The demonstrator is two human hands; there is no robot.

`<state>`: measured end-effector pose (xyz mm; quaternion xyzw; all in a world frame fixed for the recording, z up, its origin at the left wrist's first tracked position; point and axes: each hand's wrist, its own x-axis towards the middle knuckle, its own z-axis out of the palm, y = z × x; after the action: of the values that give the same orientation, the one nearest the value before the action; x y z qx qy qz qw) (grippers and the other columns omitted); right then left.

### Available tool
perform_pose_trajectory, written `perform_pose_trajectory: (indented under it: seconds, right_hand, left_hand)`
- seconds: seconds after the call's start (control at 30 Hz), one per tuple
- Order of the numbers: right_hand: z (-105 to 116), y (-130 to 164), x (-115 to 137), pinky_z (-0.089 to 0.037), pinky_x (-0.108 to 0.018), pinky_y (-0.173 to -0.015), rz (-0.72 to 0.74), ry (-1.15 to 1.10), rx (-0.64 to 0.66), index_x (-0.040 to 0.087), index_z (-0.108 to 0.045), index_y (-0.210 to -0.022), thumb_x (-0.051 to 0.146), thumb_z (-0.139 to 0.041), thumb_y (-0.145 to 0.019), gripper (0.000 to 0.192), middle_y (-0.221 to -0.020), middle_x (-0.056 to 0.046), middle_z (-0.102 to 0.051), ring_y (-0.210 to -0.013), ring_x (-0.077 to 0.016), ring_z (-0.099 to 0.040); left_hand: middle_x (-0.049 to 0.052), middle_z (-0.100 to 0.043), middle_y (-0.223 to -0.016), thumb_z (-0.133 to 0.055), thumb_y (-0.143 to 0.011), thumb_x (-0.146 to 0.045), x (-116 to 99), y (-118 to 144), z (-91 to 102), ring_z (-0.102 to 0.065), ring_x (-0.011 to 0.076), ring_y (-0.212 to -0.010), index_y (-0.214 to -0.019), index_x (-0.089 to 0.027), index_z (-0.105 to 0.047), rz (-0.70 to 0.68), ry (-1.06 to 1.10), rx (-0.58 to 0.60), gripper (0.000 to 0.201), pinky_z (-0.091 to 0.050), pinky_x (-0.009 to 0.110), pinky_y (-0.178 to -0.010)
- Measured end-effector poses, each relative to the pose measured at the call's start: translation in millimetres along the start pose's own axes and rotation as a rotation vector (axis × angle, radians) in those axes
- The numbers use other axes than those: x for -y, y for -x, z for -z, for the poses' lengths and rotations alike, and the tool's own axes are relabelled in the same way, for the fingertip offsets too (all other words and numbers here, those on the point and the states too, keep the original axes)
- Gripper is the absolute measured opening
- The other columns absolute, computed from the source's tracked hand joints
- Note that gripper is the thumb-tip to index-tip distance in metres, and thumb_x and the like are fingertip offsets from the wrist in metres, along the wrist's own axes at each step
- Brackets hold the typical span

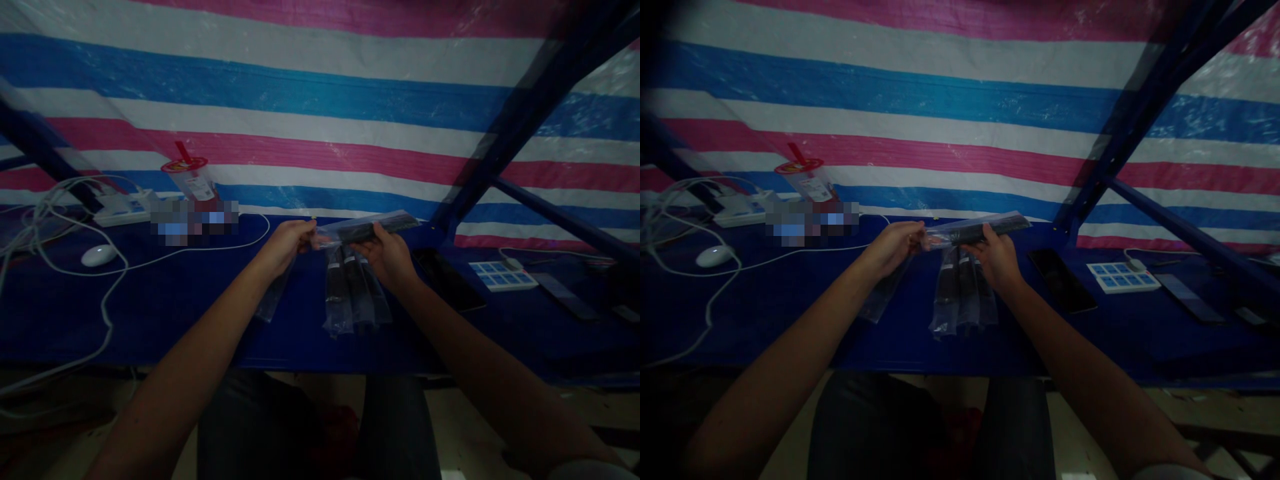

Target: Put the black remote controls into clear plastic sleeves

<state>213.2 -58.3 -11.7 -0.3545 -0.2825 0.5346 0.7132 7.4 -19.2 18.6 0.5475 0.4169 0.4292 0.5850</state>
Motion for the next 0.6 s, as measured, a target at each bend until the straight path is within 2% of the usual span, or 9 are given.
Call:
perform_pose_trajectory:
  seconds: [0.1,0.13,0.17,0.27,0.33,0.4,0.47,0.6]
  right_hand:
    - [1.5,-1.9,-0.4,-0.064,-0.036,-0.07,-0.012,0.062,-0.015,0.019,-0.059,-0.086,0.024,-0.065,-0.087,0.009,-0.077,-0.002,-0.07,-0.071,-0.0189,-0.072]
    - [1.5,-1.4,-1.3,-0.063,-0.035,-0.067,-0.007,0.11,-0.008,0.019,-0.06,-0.087,0.025,-0.066,-0.086,0.009,-0.075,-0.001,-0.069,-0.068,-0.0183,-0.071]
    - [1.2,-0.1,-2.6,-0.061,-0.033,-0.064,0.004,0.176,0.002,0.019,-0.061,-0.089,0.026,-0.067,-0.084,0.01,-0.073,0.0,-0.068,-0.065,-0.0179,-0.069]
    - [-1.1,8.6,-8.3,-0.057,-0.032,-0.058,0.044,0.403,0.05,0.019,-0.065,-0.111,0.032,-0.073,-0.08,0.035,-0.072,0.0,-0.069,-0.059,-0.0181,-0.066]
    - [-3.0,17.0,-12.4,-0.054,-0.033,-0.057,0.072,0.528,0.099,0.019,-0.053,-0.139,0.033,-0.074,-0.08,0.064,-0.066,0.003,-0.067,-0.054,-0.0181,-0.063]
    - [-4.8,25.2,-15.7,-0.051,-0.033,-0.057,0.14,0.682,0.157,0.018,-0.039,-0.153,0.033,-0.073,-0.082,0.081,-0.056,0.006,-0.062,-0.047,-0.0164,-0.056]
    - [-7.0,31.7,-18.3,-0.046,-0.032,-0.057,0.239,0.848,0.219,0.018,-0.041,-0.153,0.033,-0.07,-0.084,0.077,-0.051,0.008,-0.056,-0.045,-0.0148,-0.05]
    - [-14.9,40.2,-23.0,-0.041,-0.031,-0.059,0.388,1.199,0.325,0.02,-0.061,-0.136,0.032,-0.059,-0.09,0.047,-0.058,0.004,-0.058,-0.051,-0.0156,-0.052]
  left_hand:
    - [0.006,-0.056,-0.063,-0.069,-0.084,-0.032,4.1,0.4,10.2,-0.059,0.0232,-0.076,-0.061,-0.02,-0.054,-0.225,-0.395,-0.345,0.03,-0.036,0.027,-0.063]
    - [0.006,-0.055,-0.065,-0.073,-0.08,-0.032,6.9,0.7,13.9,-0.059,0.0262,-0.085,-0.064,-0.021,-0.054,-0.282,-0.503,-0.42,0.027,-0.038,0.027,-0.068]
    - [0.006,-0.055,-0.067,-0.077,-0.075,-0.032,9.9,1.1,17.3,-0.059,0.0296,-0.093,-0.066,-0.021,-0.054,-0.291,-0.601,-0.444,0.027,-0.04,0.029,-0.072]
    - [0.013,-0.061,-0.081,-0.083,-0.068,-0.04,17.8,3.2,22.4,-0.058,0.0403,-0.107,-0.075,-0.02,-0.055,-0.197,-0.949,-0.367,0.035,-0.043,0.04,-0.086]
    - [0.021,-0.064,-0.097,-0.08,-0.071,-0.045,20.4,5.1,21.6,-0.057,0.0449,-0.111,-0.086,-0.018,-0.058,-0.101,-1.189,-0.266,0.038,-0.043,0.047,-0.09]
    - [0.025,-0.062,-0.11,-0.075,-0.075,-0.044,20.8,6.9,19.6,-0.056,0.0464,-0.114,-0.1,-0.017,-0.06,-0.041,-1.359,-0.187,0.039,-0.044,0.05,-0.09]
    - [0.027,-0.06,-0.117,-0.071,-0.079,-0.04,19.9,8.0,18.6,-0.055,0.0468,-0.117,-0.111,-0.016,-0.059,-0.012,-1.441,-0.147,0.041,-0.046,0.05,-0.089]
    - [0.029,-0.061,-0.113,-0.067,-0.081,-0.031,19.7,6.6,22.3,-0.056,0.0462,-0.115,-0.114,-0.014,-0.057,0.008,-1.447,-0.12,0.039,-0.046,0.049,-0.088]
